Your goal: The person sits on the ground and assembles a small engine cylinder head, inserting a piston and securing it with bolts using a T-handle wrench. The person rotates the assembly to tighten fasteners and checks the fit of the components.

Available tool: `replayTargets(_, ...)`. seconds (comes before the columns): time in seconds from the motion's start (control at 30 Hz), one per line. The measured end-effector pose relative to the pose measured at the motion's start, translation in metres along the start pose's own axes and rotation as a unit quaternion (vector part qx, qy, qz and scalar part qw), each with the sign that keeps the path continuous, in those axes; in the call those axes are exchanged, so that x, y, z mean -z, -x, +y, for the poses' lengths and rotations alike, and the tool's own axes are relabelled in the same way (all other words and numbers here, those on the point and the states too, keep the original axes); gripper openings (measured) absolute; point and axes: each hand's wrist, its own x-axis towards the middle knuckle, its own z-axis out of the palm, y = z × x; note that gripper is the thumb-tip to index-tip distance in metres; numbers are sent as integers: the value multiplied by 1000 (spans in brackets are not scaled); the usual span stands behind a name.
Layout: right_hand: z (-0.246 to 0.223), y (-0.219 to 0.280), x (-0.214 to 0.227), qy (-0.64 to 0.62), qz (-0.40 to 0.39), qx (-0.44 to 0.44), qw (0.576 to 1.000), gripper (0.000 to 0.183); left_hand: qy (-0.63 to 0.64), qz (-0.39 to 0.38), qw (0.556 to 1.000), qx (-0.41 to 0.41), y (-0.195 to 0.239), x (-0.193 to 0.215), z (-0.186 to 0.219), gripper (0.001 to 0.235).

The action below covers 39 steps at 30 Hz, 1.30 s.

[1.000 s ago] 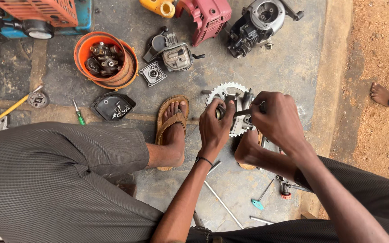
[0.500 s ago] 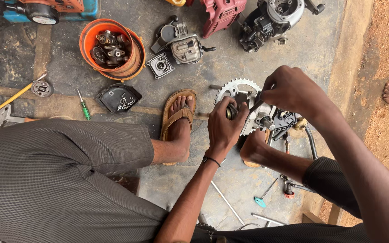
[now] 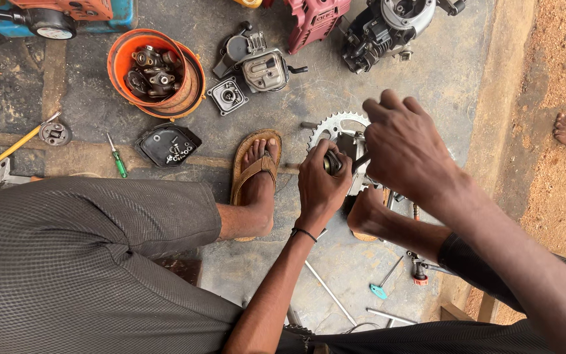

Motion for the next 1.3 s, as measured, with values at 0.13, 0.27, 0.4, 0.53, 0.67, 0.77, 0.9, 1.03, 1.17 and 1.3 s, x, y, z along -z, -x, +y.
replayTargets(0.13, 0, 5, -1, 26, -193, -42, 980, 45, -3, -8, 1000, 30, 0, 1, 3, 15)
replayTargets(0.27, 0, 10, -2, 32, -196, -18, 980, 39, -3, -10, 999, 33, 0, -2, 6, 12)
replayTargets(0.4, -7, 19, 1, 74, -147, -9, 986, 32, -19, -10, 999, 25, 5, -12, 7, 13)
replayTargets(0.53, -28, 38, 5, -13, 50, -37, 998, 9, -10, -24, 999, 40, 7, -16, 5, 15)
replayTargets(0.67, -52, 45, -5, 11, -175, -167, 970, 13, 11, -35, 999, 30, 9, -18, 4, 22)
replayTargets(0.77, -69, 52, -11, 25, -68, -187, 980, 13, 8, 7, 999, -32, 11, -16, 2, 21)
replayTargets(0.9, -86, 64, -14, 9, 17, -217, 976, 19, 1, 12, 999, -43, 14, -17, -1, 17)
replayTargets(1.03, -84, 70, -14, -26, -23, -216, 976, 21, 1, 20, 997, -79, 14, -17, -3, 14)
replayTargets(1.17, -73, 64, -7, -7, -18, -197, 980, 16, 31, -9, 999, -33, 8, -12, -2, 16)
replayTargets(1.3, -48, 55, 27, 12, -50, -199, 979, 34, 77, -28, 997, 0, 7, -9, 2, 21)
